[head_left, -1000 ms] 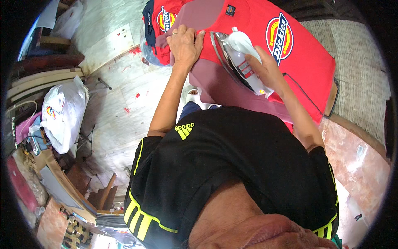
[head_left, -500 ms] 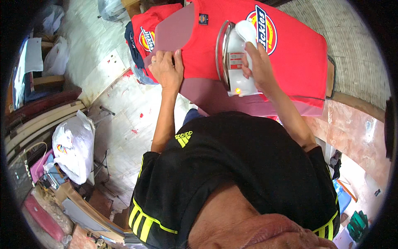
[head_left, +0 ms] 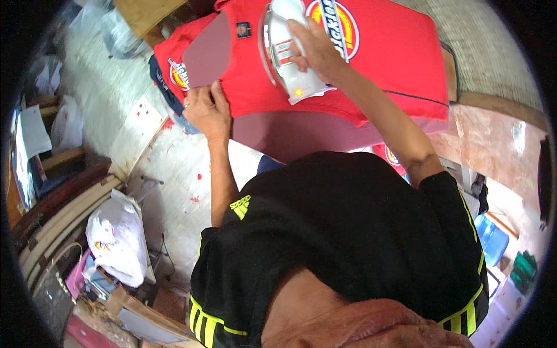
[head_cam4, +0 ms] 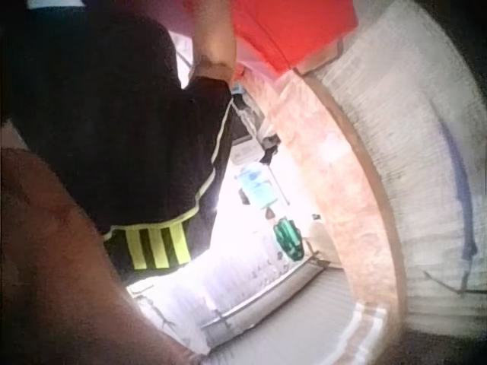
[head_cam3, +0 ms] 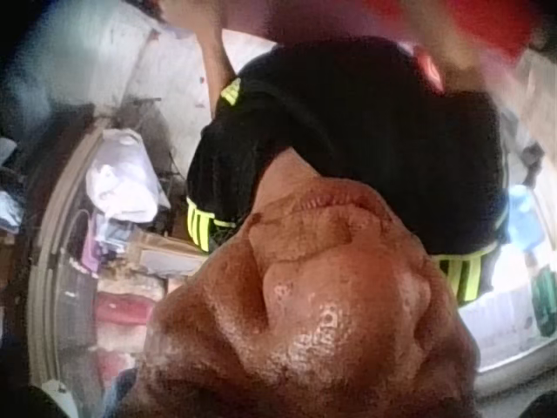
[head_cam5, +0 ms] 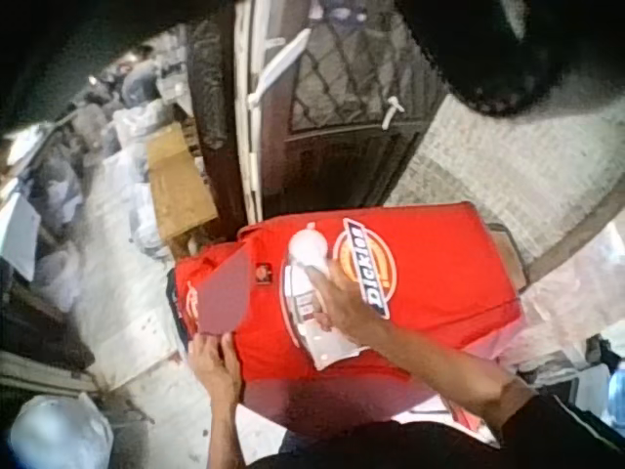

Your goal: The person irons a red Dickies t-shirt on a pink ironing board. They repeatedly smooth the fabric with their hands and move the iron across the front, sleeves, and back of the shirt, flipping it over to treat both sides.

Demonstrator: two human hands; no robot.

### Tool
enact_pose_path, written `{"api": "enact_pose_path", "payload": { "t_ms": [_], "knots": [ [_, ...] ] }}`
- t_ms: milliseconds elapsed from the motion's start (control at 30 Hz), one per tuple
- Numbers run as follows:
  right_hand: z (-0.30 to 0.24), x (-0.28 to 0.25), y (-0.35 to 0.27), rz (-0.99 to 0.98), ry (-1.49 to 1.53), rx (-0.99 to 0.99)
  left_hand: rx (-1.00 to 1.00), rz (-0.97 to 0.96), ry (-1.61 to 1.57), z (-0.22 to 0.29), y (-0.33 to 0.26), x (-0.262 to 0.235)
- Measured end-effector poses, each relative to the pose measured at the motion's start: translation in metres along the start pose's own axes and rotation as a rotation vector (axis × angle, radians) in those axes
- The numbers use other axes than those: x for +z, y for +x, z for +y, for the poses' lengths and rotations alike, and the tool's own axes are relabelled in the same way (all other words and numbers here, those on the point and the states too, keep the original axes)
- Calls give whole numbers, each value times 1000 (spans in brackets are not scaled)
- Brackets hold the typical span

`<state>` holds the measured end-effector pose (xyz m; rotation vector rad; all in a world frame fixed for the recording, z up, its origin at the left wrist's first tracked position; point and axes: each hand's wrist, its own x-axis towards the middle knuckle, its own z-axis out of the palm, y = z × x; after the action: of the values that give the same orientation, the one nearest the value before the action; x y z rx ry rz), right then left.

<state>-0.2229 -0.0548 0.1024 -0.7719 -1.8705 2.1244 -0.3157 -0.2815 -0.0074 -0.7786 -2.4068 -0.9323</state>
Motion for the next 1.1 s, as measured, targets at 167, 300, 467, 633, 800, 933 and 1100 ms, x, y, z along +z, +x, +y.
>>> {"api": "enact_pose_path", "payload": {
  "t_ms": [167,300,467,633,800,933,1100],
  "knots": [
    [-14,-42,-48,-174,-210,141,38,39,-30,0,5,3],
    [-32,-106,-102,-165,-145,240,18,-9,45,-1,5,-2],
    [-44,-184,-147,149,-121,197,-34,15,246,52,3,-9],
    [-23,-249,-109,113,-276,102,172,-256,-64,194,-18,45],
    [-15,-271,-44,42,-289,-68,231,-420,16,256,-57,106],
    [-28,-268,27,64,-256,-117,229,-479,120,264,-57,105],
    [-28,-288,80,-76,-445,-223,268,-457,193,263,-56,106]
  ]
}}
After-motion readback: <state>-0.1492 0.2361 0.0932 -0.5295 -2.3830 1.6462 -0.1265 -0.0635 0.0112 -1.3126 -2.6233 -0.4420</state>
